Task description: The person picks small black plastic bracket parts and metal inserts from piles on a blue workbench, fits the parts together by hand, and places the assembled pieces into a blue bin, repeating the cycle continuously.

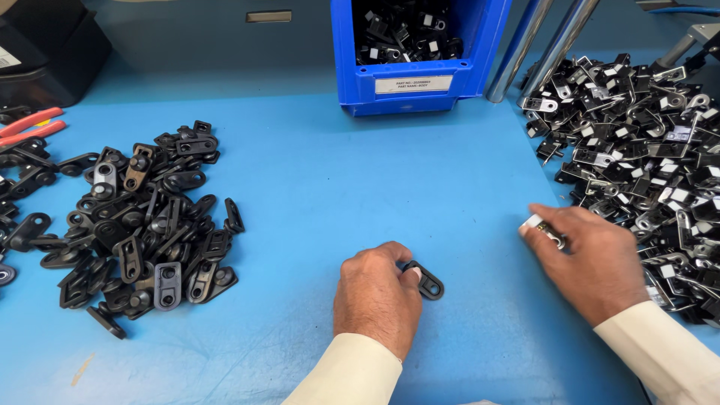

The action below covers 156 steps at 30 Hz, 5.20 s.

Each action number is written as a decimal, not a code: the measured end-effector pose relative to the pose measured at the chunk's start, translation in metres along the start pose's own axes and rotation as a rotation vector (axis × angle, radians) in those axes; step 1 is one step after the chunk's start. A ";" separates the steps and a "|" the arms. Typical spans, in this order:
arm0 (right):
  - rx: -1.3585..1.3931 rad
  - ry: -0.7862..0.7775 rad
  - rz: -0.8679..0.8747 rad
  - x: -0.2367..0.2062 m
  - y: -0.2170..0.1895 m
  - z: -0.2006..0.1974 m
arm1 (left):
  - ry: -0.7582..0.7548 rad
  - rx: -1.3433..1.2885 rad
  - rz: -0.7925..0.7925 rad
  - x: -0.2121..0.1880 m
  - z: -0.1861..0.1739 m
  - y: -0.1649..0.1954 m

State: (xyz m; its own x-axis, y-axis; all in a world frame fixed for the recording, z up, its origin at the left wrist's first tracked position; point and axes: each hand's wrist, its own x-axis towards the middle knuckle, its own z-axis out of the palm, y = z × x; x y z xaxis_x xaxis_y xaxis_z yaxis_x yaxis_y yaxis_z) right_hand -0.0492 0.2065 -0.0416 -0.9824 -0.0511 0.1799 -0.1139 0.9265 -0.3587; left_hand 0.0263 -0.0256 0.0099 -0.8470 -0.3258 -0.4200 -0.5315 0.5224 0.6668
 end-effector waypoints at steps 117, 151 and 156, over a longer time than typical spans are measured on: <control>0.770 -0.327 0.351 -0.025 -0.048 -0.009 | -0.098 0.227 0.402 -0.006 0.059 0.038; 1.234 -0.612 0.711 -0.026 -0.021 -0.002 | -0.184 -0.602 -0.032 -0.001 0.042 0.031; 0.976 -0.334 0.525 -0.046 -0.047 0.004 | -0.125 -0.491 -0.085 -0.004 0.039 0.032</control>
State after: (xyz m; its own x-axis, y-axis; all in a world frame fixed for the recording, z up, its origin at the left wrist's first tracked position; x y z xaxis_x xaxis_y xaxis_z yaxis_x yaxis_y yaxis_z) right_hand 0.0009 0.1638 -0.0367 -0.9164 0.0241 -0.3996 0.3967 0.1881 -0.8985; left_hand 0.0127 0.0235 0.0091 -0.8100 -0.2387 -0.5356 -0.5622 0.0567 0.8250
